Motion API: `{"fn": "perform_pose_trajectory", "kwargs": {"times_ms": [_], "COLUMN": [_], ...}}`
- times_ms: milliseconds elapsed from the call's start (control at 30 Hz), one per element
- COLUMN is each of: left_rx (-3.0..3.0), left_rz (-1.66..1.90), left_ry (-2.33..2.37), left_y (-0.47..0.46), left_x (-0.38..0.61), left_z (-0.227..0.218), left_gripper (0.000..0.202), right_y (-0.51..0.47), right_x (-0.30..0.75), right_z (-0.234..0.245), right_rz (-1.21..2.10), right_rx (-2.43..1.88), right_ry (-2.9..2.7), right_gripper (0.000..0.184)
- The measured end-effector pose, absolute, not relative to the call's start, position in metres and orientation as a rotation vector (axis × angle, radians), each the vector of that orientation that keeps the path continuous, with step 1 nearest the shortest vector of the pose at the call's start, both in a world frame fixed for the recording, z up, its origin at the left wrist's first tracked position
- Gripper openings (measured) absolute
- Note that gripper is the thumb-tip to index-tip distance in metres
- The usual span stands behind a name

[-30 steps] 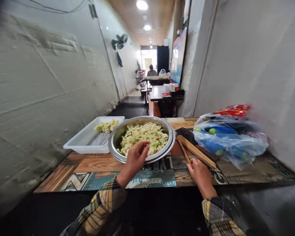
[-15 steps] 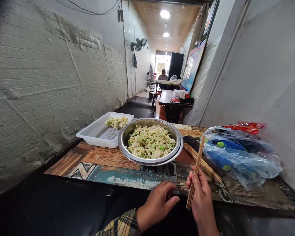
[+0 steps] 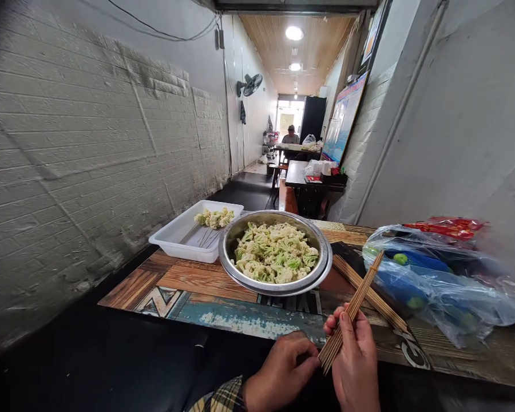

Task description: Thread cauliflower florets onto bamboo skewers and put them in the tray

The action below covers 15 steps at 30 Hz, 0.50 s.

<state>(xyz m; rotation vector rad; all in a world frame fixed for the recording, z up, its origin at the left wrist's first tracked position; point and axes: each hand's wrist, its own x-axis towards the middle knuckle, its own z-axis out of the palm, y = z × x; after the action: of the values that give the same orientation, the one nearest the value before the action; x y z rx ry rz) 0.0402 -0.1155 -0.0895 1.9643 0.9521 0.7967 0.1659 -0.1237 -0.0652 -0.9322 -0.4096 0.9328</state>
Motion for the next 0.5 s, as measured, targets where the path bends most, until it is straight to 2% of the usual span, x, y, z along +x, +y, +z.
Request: {"fn": "perform_pose_trajectory", "kwargs": {"times_ms": [333, 500], "left_rx": [2.249, 2.229], "left_rz": [0.852, 0.708], "left_ry": [1.09, 0.898], "left_y": [-0.114, -0.113], "left_x": [0.028, 0.012], "left_z": [-0.091, -0.105], "left_gripper": [0.01, 0.017], "right_y": [-0.115, -0.094], "right_x": [0.172, 0.215], "right_z": [-0.073, -0.066], "right_rz": [0.929, 0.684], "right_rx": [-0.933, -1.022], "right_ry": [-0.442, -0.514], "right_gripper": [0.028, 0.021]}}
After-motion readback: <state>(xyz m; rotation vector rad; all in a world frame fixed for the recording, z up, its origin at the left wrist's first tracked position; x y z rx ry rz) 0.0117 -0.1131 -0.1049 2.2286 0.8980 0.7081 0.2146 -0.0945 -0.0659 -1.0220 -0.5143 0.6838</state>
